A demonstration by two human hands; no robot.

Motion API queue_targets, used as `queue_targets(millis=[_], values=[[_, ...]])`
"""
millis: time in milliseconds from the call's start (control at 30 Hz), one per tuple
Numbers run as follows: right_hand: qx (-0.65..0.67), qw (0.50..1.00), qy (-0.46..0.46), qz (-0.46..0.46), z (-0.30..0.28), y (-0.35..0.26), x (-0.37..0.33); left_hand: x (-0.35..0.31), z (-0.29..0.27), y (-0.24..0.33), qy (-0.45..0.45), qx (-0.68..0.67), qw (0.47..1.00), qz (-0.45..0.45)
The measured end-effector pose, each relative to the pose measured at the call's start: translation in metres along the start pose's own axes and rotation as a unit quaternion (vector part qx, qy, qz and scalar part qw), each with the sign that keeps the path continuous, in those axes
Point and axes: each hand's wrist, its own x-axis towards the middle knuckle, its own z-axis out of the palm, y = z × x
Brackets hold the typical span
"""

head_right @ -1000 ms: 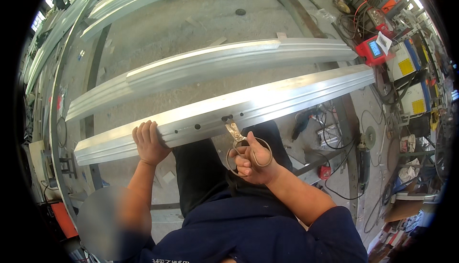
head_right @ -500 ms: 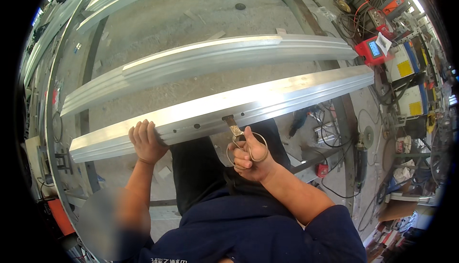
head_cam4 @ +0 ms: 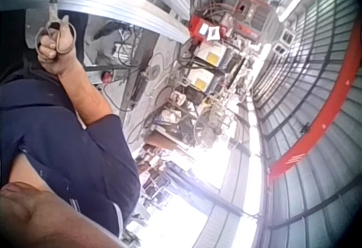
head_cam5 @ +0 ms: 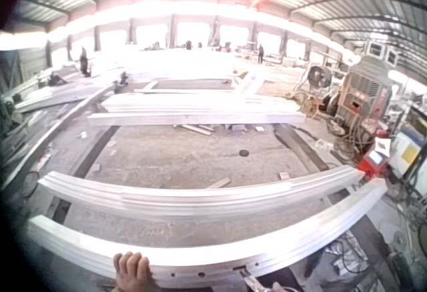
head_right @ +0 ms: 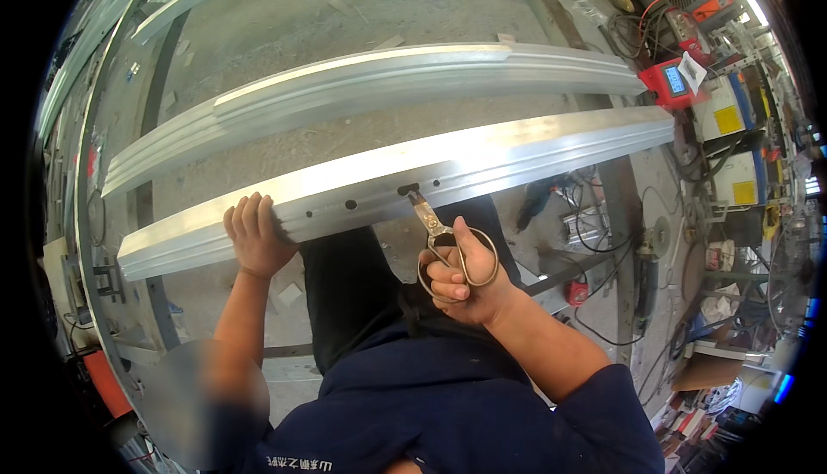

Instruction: The person uses an angle grinder to cut a long aluminum profile, then uses tin snips to trim and shape the cut section. They place a metal bracket into the profile and measure the assembly with a tape measure.

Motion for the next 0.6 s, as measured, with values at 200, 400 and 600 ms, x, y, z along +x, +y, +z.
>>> queue_targets(millis=[200, 400, 600], values=[[0.015, 0.998, -0.052, 0.019, -0.003, 0.002, 0.003, -0.003, 0.002, 0.0, 0.003, 0.004, 1.0, 0.0], [-0.015, 0.998, -0.059, 0.022, -0.008, 0.002, 0.003, -0.006, 0.002, 0.0, 0.012, 0.008, 1.0, 0.003], [-0.009, 0.999, -0.034, 0.009, -0.011, -0.003, 0.004, 0.0, -0.006, 0.005, 0.013, 0.022, 0.999, 0.021]])
